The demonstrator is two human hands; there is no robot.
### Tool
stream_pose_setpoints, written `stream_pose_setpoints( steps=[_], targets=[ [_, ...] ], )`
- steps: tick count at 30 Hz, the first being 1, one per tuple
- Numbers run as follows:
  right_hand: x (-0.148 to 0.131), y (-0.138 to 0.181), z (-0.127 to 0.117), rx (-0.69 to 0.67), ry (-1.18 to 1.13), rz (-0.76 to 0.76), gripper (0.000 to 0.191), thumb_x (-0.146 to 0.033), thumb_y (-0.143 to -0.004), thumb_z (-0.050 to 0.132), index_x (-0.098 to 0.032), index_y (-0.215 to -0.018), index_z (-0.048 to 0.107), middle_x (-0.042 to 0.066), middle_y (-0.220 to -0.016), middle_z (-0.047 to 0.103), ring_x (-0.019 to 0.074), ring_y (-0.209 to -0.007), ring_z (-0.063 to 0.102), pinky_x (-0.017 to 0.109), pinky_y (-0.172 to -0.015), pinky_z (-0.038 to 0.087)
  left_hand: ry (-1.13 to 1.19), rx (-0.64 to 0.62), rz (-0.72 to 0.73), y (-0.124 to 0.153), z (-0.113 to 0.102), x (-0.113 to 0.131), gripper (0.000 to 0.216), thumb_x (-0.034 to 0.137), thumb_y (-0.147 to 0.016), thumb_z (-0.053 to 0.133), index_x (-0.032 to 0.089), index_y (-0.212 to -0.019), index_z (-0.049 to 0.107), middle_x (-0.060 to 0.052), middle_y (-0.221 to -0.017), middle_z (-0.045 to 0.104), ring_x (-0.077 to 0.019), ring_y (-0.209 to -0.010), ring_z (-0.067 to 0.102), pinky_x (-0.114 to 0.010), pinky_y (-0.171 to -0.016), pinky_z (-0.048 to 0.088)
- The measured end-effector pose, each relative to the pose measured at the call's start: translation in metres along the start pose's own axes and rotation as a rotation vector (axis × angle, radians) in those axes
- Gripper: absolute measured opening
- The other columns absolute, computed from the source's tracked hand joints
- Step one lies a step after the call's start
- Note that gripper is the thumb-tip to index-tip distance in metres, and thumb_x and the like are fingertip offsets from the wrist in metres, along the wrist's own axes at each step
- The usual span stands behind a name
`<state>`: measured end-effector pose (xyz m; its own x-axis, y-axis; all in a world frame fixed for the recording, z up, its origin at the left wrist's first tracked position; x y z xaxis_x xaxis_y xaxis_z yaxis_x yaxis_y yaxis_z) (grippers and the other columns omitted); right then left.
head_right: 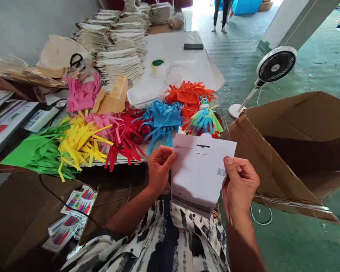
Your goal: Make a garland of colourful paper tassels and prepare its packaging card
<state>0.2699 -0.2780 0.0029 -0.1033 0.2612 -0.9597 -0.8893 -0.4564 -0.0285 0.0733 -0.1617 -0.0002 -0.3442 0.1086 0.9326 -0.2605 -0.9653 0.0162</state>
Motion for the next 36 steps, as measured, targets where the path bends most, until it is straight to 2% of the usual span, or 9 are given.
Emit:
stream_pose_setpoints(
  steps=[8, 10, 12, 14, 17, 25, 30, 33, 36],
  targets=[
    [0.002, 0.001, 0.001, -0.035, 0.058, 0.077, 0.029, -0.037, -0.072, 0.096, -0.022, -0.077, 0.072, -0.006, -0.064, 0.048, 0.0105, -0.06, 0.041, 0.027, -0.057, 0.033, 0.151, 0.019, -0.231, -0.008, -0.005, -0.007, 0.048, 0.048, -0.068, 0.098, 0.018, -0.07, 0.062, 0.005, -0.063, 0.064, -0.0068, -0.055, 0.056, -0.018, -0.055, 0.043],
    [0.004, 0.001, 0.0, -0.027, 0.07, 0.095, 0.03, -0.038, -0.071, 0.097, -0.021, -0.078, 0.072, -0.006, -0.065, 0.05, 0.0104, -0.061, 0.042, 0.027, -0.057, 0.034, 0.175, -0.057, -0.348, -0.012, -0.007, -0.008, 0.047, 0.047, -0.064, 0.1, 0.018, -0.074, 0.064, 0.004, -0.067, 0.069, -0.0087, -0.057, 0.06, -0.019, -0.056, 0.047],
    [0.007, 0.001, -0.001, -0.022, 0.073, 0.102, 0.03, -0.038, -0.07, 0.097, -0.022, -0.078, 0.073, -0.006, -0.066, 0.051, 0.0099, -0.061, 0.042, 0.026, -0.058, 0.034, 0.18, -0.179, -0.46, -0.016, -0.007, -0.01, 0.045, 0.045, -0.063, 0.101, 0.02, -0.087, 0.072, 0.0, -0.079, 0.077, -0.0131, -0.064, 0.068, -0.023, -0.059, 0.054],
    [0.009, 0.001, -0.003, -0.024, 0.075, 0.108, 0.029, -0.038, -0.072, 0.096, -0.022, -0.079, 0.073, -0.006, -0.067, 0.051, 0.0096, -0.061, 0.042, 0.026, -0.059, 0.034, 0.169, -0.291, -0.498, -0.02, -0.006, -0.011, 0.047, 0.047, -0.068, 0.098, 0.02, -0.103, 0.079, -0.004, -0.091, 0.081, -0.0172, -0.072, 0.074, -0.027, -0.065, 0.059],
    [0.012, 0.003, -0.005, -0.026, 0.082, 0.129, 0.029, -0.039, -0.074, 0.095, -0.022, -0.079, 0.073, -0.006, -0.069, 0.053, 0.0098, -0.063, 0.043, 0.026, -0.059, 0.034, 0.144, -0.346, -0.461, -0.024, -0.004, -0.014, 0.043, 0.051, -0.078, 0.091, 0.018, -0.105, 0.083, -0.007, -0.094, 0.082, -0.0182, -0.074, 0.075, -0.026, -0.065, 0.058],
    [0.015, 0.006, -0.003, -0.018, 0.066, 0.137, 0.028, -0.038, -0.072, 0.095, -0.022, -0.078, 0.073, -0.006, -0.067, 0.049, 0.0098, -0.063, 0.041, 0.025, -0.06, 0.032, 0.172, -0.201, -0.498, -0.027, -0.001, -0.023, 0.042, 0.048, -0.064, 0.099, 0.018, -0.091, 0.086, -0.006, -0.084, 0.081, -0.0162, -0.065, 0.071, -0.024, -0.057, 0.054],
    [0.014, 0.008, 0.002, -0.013, 0.059, 0.076, 0.028, -0.037, -0.07, 0.096, -0.022, -0.077, 0.074, -0.008, -0.063, 0.045, 0.0088, -0.062, 0.036, 0.025, -0.06, 0.032, 0.167, -0.145, -0.421, -0.025, -0.003, -0.027, 0.038, 0.054, -0.071, 0.095, 0.019, -0.085, 0.085, -0.003, -0.08, 0.079, -0.0137, -0.063, 0.068, -0.023, -0.055, 0.052],
    [0.017, 0.007, 0.002, -0.091, 0.076, 0.139, 0.028, -0.041, -0.072, 0.095, -0.022, -0.079, 0.075, -0.007, -0.063, 0.049, 0.0091, -0.06, 0.039, 0.025, -0.058, 0.034, 0.114, -0.079, -0.311, -0.025, -0.006, -0.026, 0.039, 0.054, -0.071, 0.095, 0.018, -0.083, 0.085, -0.003, -0.078, 0.078, -0.0128, -0.062, 0.066, -0.023, -0.057, 0.052],
    [0.024, 0.007, -0.001, -0.259, 0.104, 0.276, 0.032, -0.045, -0.074, 0.093, -0.025, -0.096, 0.08, -0.003, -0.075, 0.066, 0.0124, -0.064, 0.054, 0.027, -0.061, 0.045, 0.065, -0.017, -0.257, -0.027, -0.01, -0.023, 0.039, 0.054, -0.07, 0.095, 0.018, -0.082, 0.085, -0.002, -0.076, 0.078, -0.0115, -0.061, 0.064, -0.022, -0.056, 0.05]
  ],
)
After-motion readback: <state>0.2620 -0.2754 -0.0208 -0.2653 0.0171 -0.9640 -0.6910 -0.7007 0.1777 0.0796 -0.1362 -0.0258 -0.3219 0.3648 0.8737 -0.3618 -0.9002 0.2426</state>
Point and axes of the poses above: each hand's wrist, its own y-axis away from the middle knuckle, its own z-axis out of the palm, x = y × z, the point moved 4 cm from there along -y, towards the middle knuckle
